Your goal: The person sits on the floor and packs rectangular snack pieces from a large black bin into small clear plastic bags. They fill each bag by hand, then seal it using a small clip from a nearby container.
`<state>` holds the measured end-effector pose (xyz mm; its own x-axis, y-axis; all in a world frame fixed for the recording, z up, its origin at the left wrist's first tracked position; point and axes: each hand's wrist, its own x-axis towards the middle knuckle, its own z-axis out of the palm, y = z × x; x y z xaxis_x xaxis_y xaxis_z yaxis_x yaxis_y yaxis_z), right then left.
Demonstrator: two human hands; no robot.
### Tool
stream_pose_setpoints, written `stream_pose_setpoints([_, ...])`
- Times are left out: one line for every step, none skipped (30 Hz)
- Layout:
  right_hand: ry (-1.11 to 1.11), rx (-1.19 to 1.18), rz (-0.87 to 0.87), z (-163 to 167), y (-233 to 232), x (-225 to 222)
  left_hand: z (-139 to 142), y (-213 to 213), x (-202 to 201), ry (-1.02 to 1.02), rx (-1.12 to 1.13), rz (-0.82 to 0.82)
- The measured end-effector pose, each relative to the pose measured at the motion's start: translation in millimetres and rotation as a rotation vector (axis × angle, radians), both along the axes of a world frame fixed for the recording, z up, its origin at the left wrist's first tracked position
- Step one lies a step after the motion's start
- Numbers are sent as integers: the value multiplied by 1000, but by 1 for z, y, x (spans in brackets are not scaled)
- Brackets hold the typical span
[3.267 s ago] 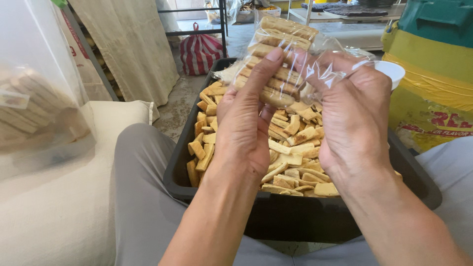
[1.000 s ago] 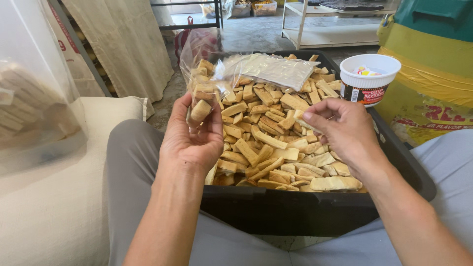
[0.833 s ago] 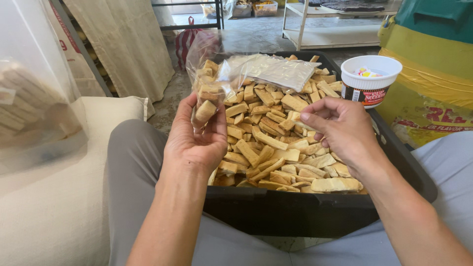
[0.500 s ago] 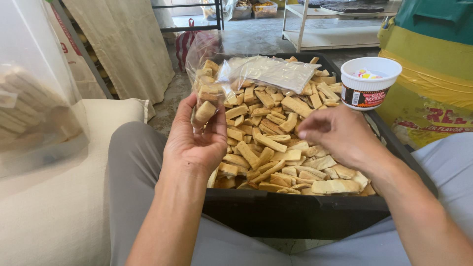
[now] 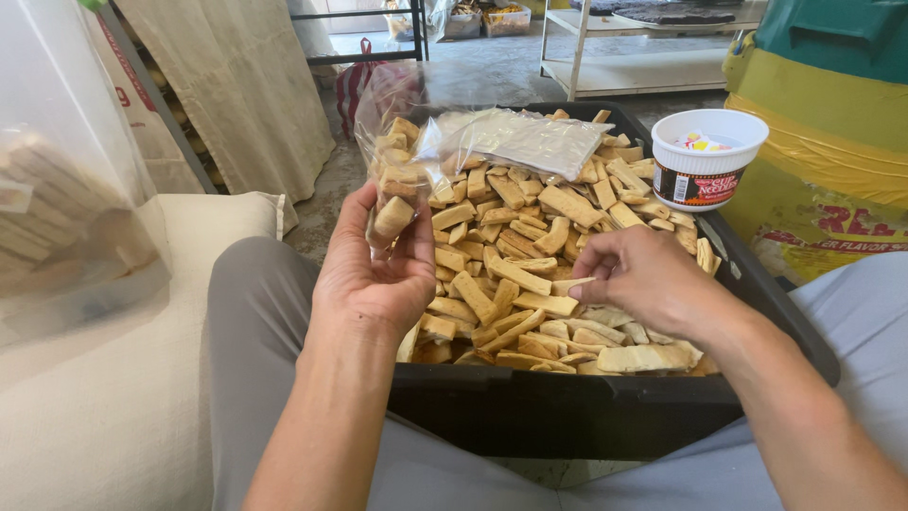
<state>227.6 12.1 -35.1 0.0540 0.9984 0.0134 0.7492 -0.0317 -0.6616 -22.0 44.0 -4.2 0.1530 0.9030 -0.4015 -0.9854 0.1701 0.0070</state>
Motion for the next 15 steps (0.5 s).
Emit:
stream_pose_setpoints([17, -13, -6, 1, 0, 2, 0, 0, -1, -9, 12, 0])
stream_pose_setpoints([26, 3, -45, 2, -1, 4, 0, 0, -1, -12, 11, 2])
stream_pose_setpoints([35, 18, -84, 4, -1, 7, -1, 0, -1, -15, 9, 5])
stream_pose_setpoints([44, 34, -125, 5, -2, 9, -1, 0, -1, -19, 8, 7])
stream_pose_setpoints([124, 71, -102, 6, -1, 11, -1, 0, -1, -10, 6, 7])
stream_pose_setpoints([204, 109, -80, 8, 0, 12, -2, 0, -1, 0, 5, 6])
stream_pose_setpoints([284, 147, -58, 8, 0, 13, -2, 0, 0, 10, 3, 6])
stream_pose_setpoints([360, 157, -84, 9, -1, 13, -2, -1, 0, 15, 3, 4])
stream_pose_setpoints([436, 167, -110, 9, -1, 13, -2, -1, 1, 20, 3, 3])
stream_pose_setpoints([512, 175, -134, 10, -2, 12, -2, -2, 2, 25, 3, 3])
stream_pose_setpoints([575, 181, -148, 11, -3, 11, -2, -2, 2, 26, -7, 8])
stream_pose_setpoints([639, 187, -161, 14, -4, 11, -1, -3, 2, 27, -17, 12])
stream_pose_setpoints([702, 193, -175, 16, -5, 10, -1, -3, 2, 28, -27, 15])
stream_pose_setpoints([741, 202, -160, 20, -7, 10, 0, -4, 2, 34, -21, 16])
stream_pose_setpoints([779, 212, -146, 24, -8, 10, 0, -4, 2, 39, -15, 16])
